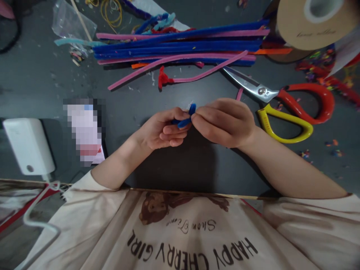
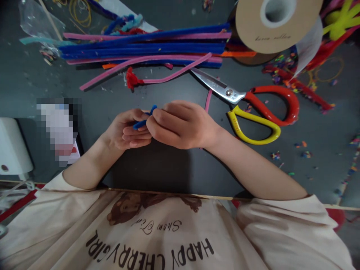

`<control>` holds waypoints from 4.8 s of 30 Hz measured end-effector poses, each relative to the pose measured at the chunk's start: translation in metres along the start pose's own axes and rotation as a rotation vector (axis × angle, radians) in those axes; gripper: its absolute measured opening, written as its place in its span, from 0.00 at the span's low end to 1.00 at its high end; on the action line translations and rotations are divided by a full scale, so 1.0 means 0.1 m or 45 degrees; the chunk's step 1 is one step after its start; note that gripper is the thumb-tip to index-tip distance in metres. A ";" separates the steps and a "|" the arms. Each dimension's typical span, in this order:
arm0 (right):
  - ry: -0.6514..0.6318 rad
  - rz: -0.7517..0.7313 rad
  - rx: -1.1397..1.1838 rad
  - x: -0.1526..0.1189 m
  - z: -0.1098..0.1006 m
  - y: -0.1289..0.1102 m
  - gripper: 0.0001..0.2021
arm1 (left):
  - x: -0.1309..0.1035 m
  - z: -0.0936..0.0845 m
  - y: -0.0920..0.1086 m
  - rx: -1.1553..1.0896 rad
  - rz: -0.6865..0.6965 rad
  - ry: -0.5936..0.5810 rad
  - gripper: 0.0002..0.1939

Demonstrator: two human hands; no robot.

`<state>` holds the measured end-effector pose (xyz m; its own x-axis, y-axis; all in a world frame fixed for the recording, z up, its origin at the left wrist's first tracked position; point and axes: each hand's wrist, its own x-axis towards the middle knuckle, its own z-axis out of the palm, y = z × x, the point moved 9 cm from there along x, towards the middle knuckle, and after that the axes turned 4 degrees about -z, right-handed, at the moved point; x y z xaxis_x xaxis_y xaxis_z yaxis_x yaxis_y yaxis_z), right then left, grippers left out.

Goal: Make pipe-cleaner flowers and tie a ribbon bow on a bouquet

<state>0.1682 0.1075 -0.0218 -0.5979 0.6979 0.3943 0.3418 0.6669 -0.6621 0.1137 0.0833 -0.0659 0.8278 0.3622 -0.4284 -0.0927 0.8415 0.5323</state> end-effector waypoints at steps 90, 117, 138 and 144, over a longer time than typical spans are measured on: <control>-0.028 0.802 1.900 0.01 0.42 0.24 0.12 | -0.43 -0.25 0.53 0.987 0.989 0.831 0.15; 0.424 0.612 0.841 0.02 -0.03 0.35 0.11 | -0.38 -0.32 0.50 0.836 0.927 0.906 0.15; 0.295 0.320 0.086 0.01 -0.07 0.07 0.07 | -0.44 -0.26 0.55 1.130 1.049 0.946 0.10; 0.415 0.352 0.179 0.01 -0.15 0.14 0.11 | -0.41 -0.27 0.51 1.191 0.988 0.951 0.06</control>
<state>0.1835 0.1220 -0.0210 -0.2302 0.9058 0.3557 0.3411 0.4175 -0.8422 0.0597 0.1226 -0.0410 0.2288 0.9711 0.0683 0.2568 -0.1279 0.9580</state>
